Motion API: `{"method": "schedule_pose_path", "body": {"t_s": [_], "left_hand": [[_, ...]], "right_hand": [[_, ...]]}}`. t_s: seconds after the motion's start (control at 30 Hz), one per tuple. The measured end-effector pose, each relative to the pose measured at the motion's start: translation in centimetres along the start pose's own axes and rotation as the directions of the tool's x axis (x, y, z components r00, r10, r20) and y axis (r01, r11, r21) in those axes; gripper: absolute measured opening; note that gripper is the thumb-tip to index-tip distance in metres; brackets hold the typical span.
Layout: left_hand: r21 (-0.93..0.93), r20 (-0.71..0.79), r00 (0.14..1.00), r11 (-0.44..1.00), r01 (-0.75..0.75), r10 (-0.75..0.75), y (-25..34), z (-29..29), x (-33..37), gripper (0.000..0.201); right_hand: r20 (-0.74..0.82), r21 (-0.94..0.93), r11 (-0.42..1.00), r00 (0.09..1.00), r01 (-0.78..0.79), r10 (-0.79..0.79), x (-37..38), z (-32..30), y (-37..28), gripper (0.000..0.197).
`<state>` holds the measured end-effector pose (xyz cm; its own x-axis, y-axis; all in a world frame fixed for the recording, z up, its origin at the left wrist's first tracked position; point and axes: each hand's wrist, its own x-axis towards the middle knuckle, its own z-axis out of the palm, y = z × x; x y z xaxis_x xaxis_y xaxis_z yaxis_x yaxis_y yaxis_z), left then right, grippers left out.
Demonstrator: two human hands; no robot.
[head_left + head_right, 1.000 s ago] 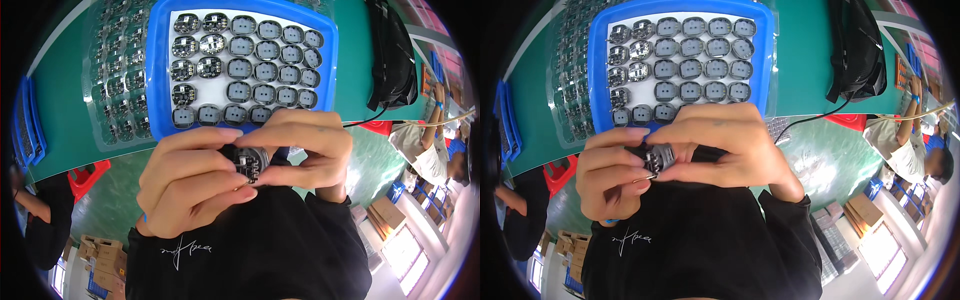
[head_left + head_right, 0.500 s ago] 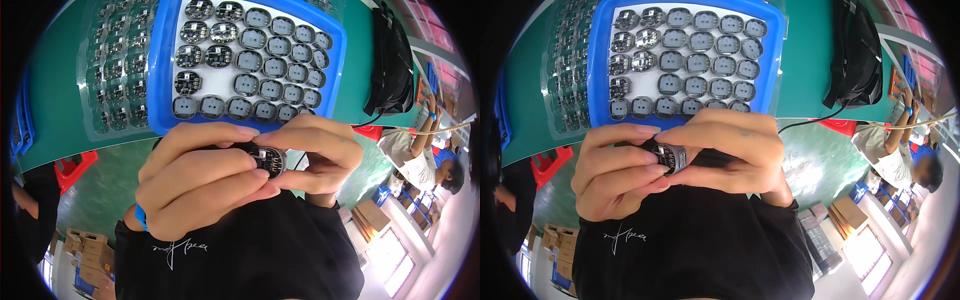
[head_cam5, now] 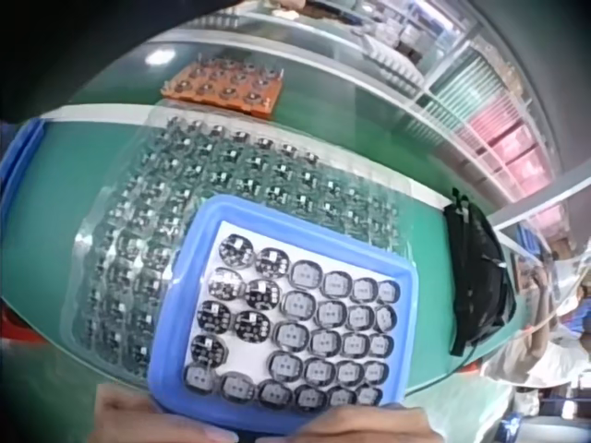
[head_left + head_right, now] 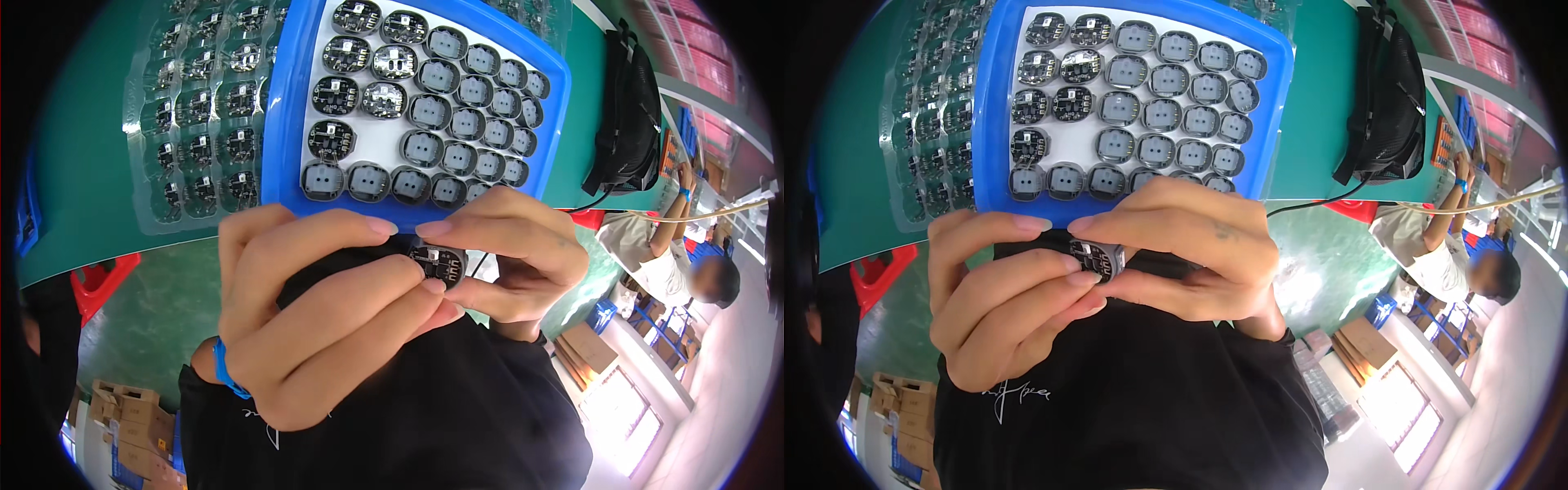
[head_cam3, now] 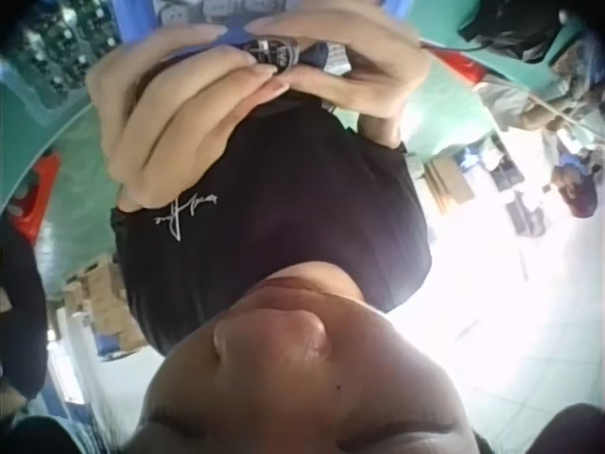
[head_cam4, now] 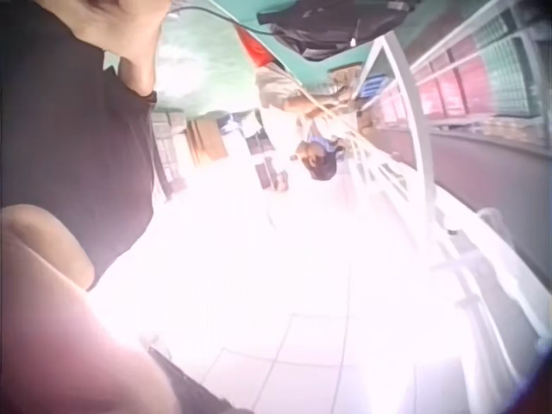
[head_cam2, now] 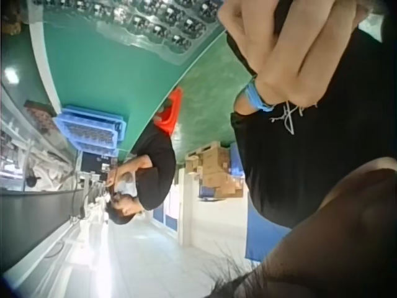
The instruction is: Picking small electronic components from a bulk tray and placing them into individual slots in a blue sorting tray.
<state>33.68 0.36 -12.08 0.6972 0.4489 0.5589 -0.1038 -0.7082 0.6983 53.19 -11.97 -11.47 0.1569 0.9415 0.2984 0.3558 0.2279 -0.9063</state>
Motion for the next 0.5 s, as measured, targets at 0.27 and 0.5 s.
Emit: {"method": "schedule_pose_path", "body": {"t_s": [0.27,0.5], "left_hand": [[-0.100,0.039,0.999,0.995,-0.026,0.030,-0.7,-0.1,-0.4,0.031],[-0.102,0.092,0.980,0.981,-0.165,0.175,-1.8,-1.0,0.0,0.031]], "right_hand": [[0.157,0.121,0.981,0.979,-0.153,0.133,-0.1,-0.2,-0.2,0.045],[0.125,0.151,0.978,0.984,-0.143,0.125,0.0,-0.2,-0.2,0.043]]}}
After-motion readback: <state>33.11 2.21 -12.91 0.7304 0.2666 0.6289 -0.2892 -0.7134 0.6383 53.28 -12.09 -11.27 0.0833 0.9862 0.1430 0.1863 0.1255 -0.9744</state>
